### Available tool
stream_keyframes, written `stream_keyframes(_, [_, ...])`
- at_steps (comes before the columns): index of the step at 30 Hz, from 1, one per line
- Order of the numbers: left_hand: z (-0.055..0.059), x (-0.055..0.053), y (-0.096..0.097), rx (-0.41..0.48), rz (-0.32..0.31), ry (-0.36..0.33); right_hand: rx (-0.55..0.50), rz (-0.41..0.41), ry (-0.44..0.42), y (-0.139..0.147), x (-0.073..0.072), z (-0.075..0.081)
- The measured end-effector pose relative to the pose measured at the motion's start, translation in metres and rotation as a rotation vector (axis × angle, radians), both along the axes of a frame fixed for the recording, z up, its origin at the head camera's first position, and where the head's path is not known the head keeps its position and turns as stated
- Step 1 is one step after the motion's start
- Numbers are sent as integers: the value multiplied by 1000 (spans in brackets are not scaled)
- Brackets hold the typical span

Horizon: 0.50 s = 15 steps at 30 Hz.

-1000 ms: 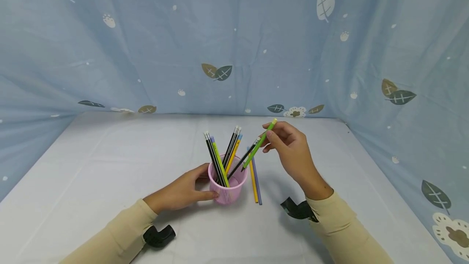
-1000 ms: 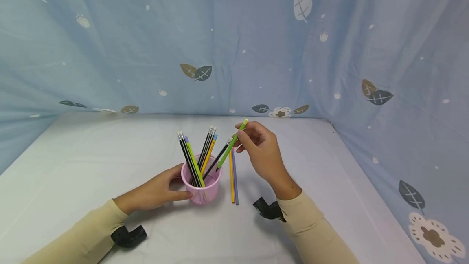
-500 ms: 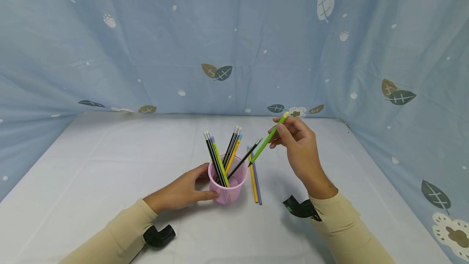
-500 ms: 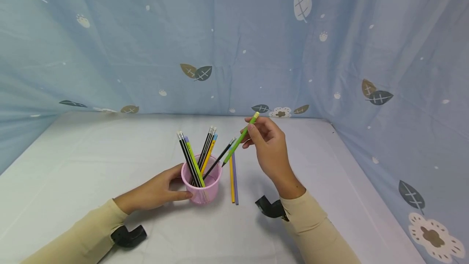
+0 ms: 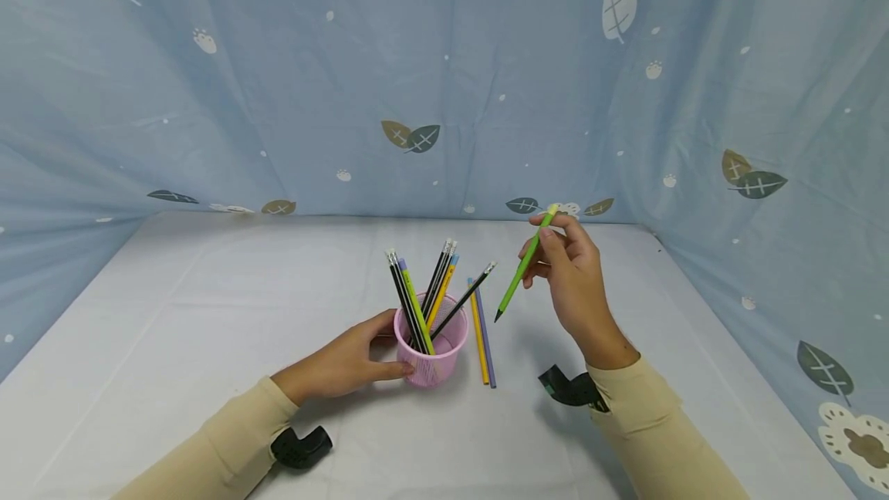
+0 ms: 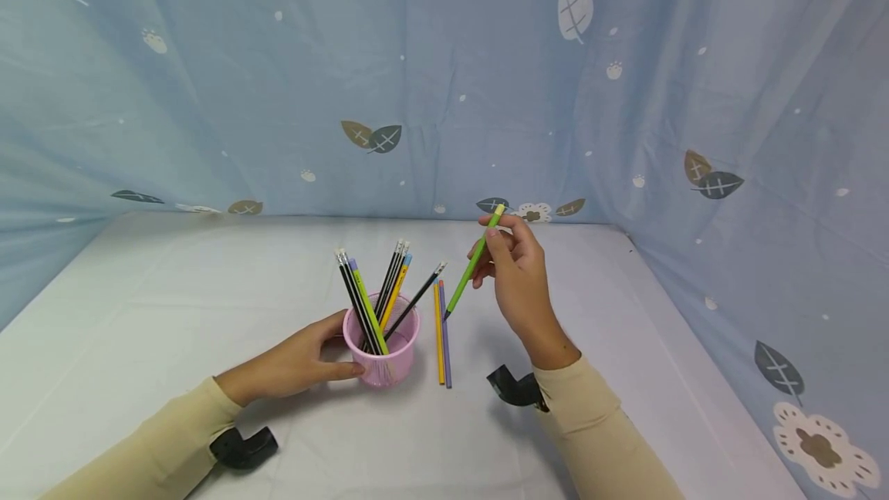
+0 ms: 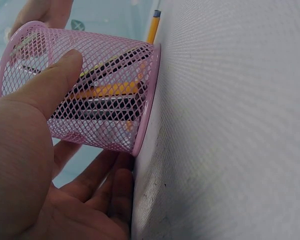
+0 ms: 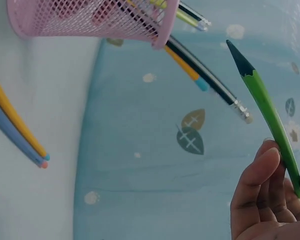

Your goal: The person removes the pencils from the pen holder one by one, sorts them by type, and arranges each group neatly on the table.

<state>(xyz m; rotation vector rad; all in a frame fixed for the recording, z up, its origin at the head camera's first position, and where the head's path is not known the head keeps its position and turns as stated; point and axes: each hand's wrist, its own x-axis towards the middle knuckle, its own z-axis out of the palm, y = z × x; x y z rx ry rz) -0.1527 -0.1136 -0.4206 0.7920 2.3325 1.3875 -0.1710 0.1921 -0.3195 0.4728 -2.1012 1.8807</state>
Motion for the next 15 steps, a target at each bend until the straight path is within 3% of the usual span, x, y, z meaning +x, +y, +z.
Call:
stream_keyframes(6, [0,0,0,6,-10,14,46,-10,-71,2,-6,-6])
stream_keyframes(15, [1,1,0,1,6,-18,139,-11,-191,4,-15,-18])
